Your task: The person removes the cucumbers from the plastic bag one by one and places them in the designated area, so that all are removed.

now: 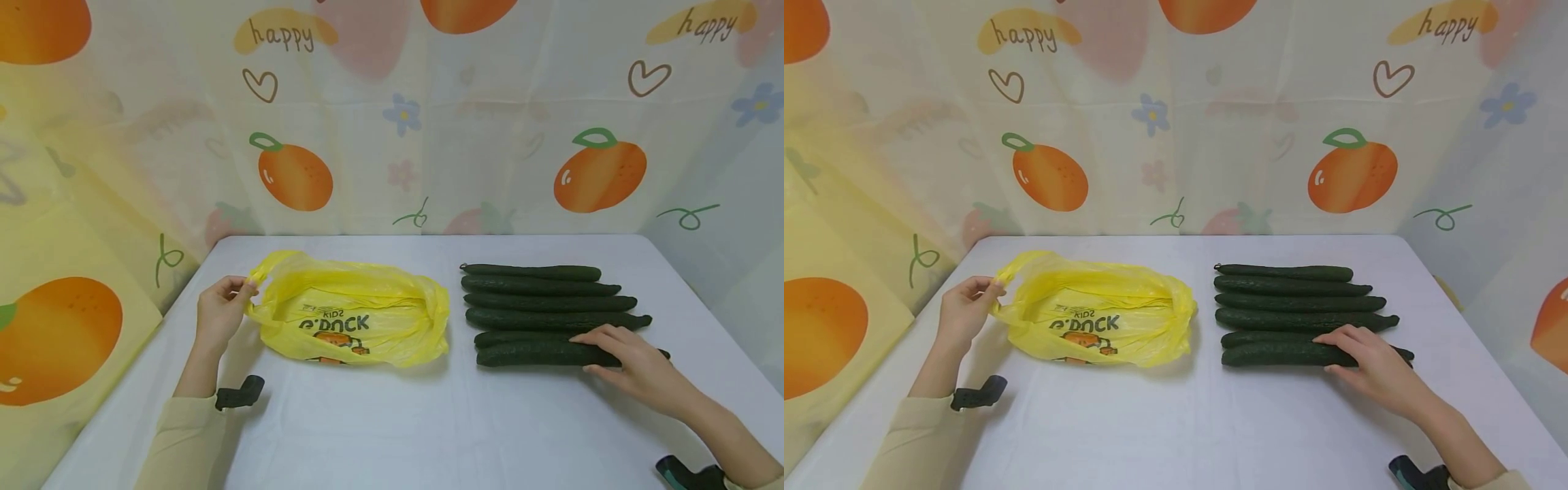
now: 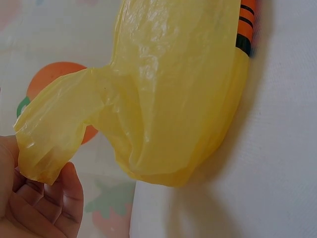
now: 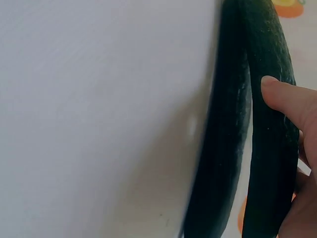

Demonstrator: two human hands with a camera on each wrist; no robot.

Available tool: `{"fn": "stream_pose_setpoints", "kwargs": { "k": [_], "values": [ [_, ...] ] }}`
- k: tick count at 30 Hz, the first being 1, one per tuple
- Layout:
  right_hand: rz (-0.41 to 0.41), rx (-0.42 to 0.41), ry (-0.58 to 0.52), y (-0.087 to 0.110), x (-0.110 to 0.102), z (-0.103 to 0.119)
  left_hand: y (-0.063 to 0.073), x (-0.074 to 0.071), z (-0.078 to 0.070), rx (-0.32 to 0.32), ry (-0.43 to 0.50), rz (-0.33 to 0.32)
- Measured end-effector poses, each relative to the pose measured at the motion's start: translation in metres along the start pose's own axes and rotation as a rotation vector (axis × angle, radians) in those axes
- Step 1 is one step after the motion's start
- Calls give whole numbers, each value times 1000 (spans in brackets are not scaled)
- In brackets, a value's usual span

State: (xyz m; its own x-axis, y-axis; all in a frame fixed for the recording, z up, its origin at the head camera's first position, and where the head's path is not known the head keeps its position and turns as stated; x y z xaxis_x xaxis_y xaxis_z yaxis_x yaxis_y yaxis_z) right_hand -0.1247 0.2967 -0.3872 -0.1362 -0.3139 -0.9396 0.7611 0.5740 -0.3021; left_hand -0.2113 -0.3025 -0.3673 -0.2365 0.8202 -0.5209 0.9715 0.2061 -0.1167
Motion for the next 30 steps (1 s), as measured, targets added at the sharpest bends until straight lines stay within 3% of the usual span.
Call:
{"fn": "stream_pose_setpoints", "kwargs": {
  "k": [20, 30],
  "values": [
    [8, -44, -28, 4, 11, -10, -1, 0, 2, -26, -8, 5],
    [-16, -74, 25, 3, 14, -13, -2, 0, 1, -10, 7, 3]
  ]
}}
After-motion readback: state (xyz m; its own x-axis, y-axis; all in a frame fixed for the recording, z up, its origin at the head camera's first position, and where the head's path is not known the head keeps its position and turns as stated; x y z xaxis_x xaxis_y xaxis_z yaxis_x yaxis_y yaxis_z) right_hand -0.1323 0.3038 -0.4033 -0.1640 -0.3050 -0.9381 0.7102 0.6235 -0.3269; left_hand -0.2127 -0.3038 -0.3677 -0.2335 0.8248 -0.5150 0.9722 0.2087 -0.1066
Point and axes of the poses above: each hand's wrist, its own y-axis away from the middle knuckle, its own x-axis out of the palm, z = x × y, the point moved 1 cm from there along -y, towards the middle knuckle, and after that the axes turned 9 degrees about z, right-handed, at the moved point
